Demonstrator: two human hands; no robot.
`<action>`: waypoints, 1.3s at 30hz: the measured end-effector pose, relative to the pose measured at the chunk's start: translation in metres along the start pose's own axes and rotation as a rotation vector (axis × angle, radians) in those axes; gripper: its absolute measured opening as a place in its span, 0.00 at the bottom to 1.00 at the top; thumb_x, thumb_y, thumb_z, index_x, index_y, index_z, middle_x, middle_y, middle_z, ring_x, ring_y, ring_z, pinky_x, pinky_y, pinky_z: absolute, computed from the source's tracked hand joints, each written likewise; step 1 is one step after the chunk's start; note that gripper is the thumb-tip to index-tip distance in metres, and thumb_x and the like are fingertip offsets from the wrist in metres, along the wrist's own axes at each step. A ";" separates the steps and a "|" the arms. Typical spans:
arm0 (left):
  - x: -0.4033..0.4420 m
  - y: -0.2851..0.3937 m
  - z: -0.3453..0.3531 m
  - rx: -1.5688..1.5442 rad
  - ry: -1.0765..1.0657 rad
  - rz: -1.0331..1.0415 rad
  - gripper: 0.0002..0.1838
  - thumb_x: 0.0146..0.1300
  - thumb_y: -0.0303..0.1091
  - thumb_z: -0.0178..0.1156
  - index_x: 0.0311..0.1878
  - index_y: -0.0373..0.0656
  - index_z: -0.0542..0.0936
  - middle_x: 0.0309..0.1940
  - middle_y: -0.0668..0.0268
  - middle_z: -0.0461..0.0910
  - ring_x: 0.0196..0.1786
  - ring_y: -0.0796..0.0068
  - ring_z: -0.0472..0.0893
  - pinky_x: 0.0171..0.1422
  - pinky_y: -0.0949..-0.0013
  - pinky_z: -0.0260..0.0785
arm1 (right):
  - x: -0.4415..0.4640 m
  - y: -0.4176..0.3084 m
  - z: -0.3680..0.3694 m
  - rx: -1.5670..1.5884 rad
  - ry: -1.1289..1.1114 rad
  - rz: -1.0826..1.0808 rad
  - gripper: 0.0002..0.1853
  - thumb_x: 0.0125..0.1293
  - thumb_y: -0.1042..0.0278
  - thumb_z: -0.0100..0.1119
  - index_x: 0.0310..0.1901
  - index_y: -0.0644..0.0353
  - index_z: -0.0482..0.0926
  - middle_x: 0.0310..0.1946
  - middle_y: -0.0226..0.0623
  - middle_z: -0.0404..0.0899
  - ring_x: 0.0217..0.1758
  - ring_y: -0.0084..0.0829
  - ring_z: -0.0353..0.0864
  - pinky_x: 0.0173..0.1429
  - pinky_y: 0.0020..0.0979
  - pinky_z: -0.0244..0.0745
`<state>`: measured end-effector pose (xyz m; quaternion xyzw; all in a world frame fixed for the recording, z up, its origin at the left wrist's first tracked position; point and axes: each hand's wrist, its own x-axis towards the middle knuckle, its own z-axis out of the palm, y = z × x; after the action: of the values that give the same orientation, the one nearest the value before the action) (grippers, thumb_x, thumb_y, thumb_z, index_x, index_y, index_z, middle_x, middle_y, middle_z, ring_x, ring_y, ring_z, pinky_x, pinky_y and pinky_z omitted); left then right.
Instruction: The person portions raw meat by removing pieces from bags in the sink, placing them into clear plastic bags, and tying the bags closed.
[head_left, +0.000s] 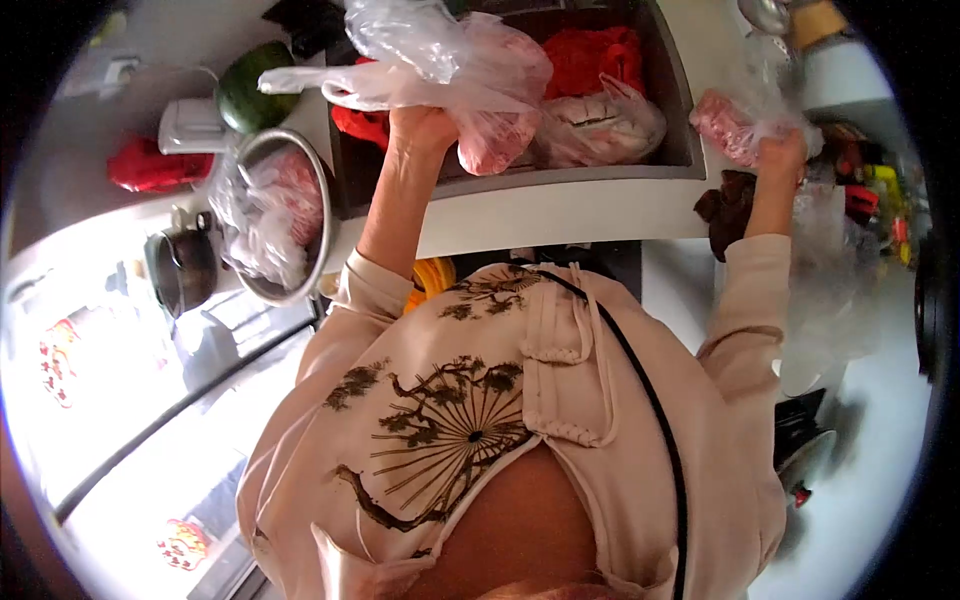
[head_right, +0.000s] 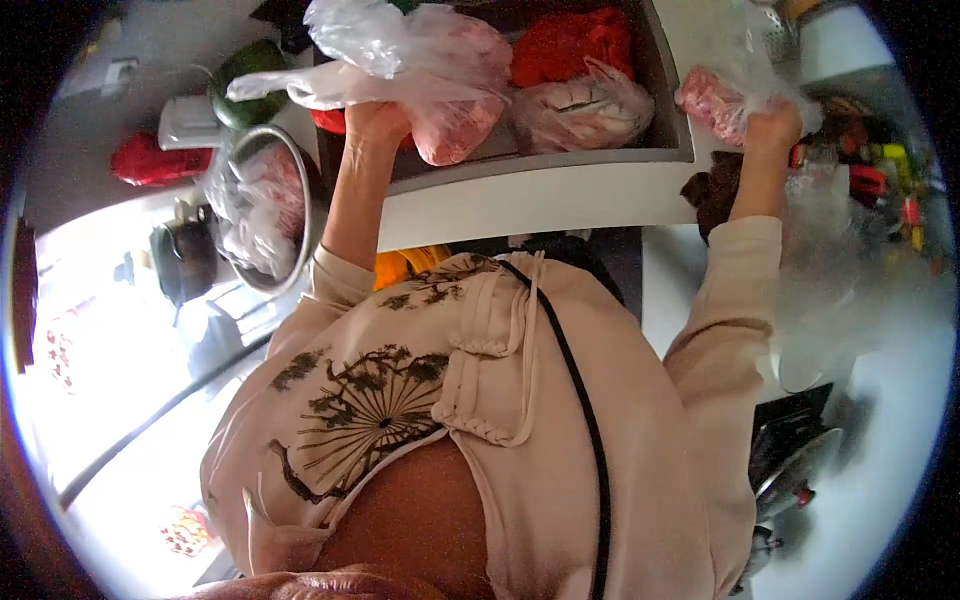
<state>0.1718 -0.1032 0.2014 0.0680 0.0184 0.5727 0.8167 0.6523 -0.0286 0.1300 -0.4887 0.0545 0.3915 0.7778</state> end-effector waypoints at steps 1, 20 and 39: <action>0.003 -0.002 0.007 -0.002 0.047 0.000 0.21 0.60 0.43 0.54 0.52 0.38 0.71 0.48 0.56 0.75 0.53 0.59 0.72 0.60 0.52 0.65 | 0.022 0.000 -0.013 -0.054 -0.125 0.003 0.15 0.65 0.71 0.40 0.48 0.69 0.71 0.48 0.44 0.73 0.49 0.38 0.72 0.54 0.37 0.69; 0.019 0.026 0.083 0.274 0.045 -0.022 0.20 0.61 0.43 0.54 0.51 0.39 0.72 0.42 0.58 0.77 0.45 0.62 0.75 0.50 0.58 0.69 | -0.178 -0.067 -0.054 -1.062 -0.470 -1.238 0.46 0.44 0.57 0.74 0.63 0.65 0.59 0.63 0.45 0.60 0.63 0.42 0.64 0.64 0.38 0.61; 0.095 -0.019 0.115 0.721 0.120 -0.408 0.13 0.62 0.36 0.53 0.45 0.38 0.76 0.39 0.56 0.79 0.39 0.60 0.80 0.42 0.57 0.77 | -0.211 0.029 0.121 -0.717 -1.438 0.462 0.16 0.58 0.65 0.61 0.48 0.57 0.76 0.38 0.37 0.81 0.40 0.21 0.80 0.45 0.22 0.74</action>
<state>0.2348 -0.0310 0.3175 0.3107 0.2785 0.3591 0.8348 0.4524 -0.0424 0.2701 -0.3139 -0.4844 0.7511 0.3205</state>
